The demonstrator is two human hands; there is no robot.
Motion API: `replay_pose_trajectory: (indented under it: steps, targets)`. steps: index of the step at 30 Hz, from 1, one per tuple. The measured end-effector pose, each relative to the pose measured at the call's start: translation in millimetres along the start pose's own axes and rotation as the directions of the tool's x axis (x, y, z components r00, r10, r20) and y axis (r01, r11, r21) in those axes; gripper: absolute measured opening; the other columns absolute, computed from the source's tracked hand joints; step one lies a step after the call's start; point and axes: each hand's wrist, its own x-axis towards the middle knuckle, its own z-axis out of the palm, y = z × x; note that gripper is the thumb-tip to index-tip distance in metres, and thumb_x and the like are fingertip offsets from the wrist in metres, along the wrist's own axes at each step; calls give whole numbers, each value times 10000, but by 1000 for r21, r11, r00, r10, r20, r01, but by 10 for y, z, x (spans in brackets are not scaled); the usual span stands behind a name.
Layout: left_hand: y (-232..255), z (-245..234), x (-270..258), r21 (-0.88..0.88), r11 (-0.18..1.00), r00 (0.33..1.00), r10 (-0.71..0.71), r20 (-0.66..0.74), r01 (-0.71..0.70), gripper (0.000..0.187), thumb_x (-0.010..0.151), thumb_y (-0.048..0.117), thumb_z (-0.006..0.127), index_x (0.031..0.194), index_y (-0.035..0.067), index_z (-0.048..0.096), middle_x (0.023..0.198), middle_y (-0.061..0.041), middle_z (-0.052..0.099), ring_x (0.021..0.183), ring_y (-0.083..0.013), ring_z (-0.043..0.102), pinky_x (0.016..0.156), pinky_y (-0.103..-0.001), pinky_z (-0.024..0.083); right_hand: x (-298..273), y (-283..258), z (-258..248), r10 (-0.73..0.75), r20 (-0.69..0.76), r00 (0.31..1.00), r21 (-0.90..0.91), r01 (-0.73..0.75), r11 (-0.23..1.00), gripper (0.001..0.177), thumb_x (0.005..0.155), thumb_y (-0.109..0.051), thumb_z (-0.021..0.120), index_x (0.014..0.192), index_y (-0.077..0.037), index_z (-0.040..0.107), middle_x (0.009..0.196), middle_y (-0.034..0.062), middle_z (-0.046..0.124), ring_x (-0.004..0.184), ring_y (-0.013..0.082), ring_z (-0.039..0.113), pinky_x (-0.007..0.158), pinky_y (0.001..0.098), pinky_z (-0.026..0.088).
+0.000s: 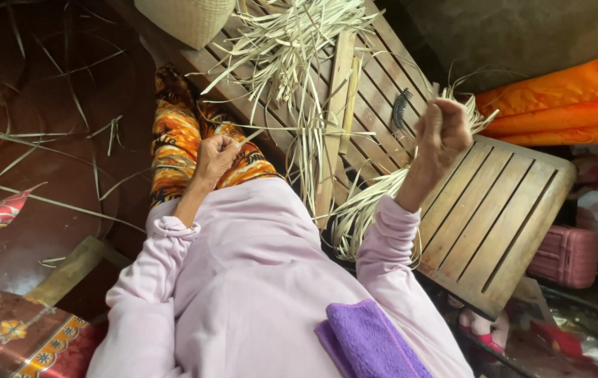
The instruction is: Weaving and braiding natural fibers into a craft item
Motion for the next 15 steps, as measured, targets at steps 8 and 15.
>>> replay_pose_trajectory:
  steps: [8, 15]
  targets:
    - [268, 439, 125, 297, 914, 955, 223, 196, -275, 62, 863, 191, 737, 915, 160, 751, 707, -25, 655, 667, -150, 614, 593, -272, 488, -88, 167, -420, -348, 144, 927, -534, 368, 761, 110, 985, -24, 687, 1013, -110, 750, 777, 76, 645, 568, 201, 573, 506, 294, 446]
    - [165, 1108, 425, 454, 741, 869, 404, 286, -494, 55, 847, 94, 720, 864, 135, 688, 829, -89, 615, 790, -320, 668, 713, -418, 535, -496, 1066, -162, -168, 427, 889, -555, 404, 727, 95, 928, -88, 701, 935, -182, 698, 771, 29, 606, 640, 273, 643, 571, 355, 501]
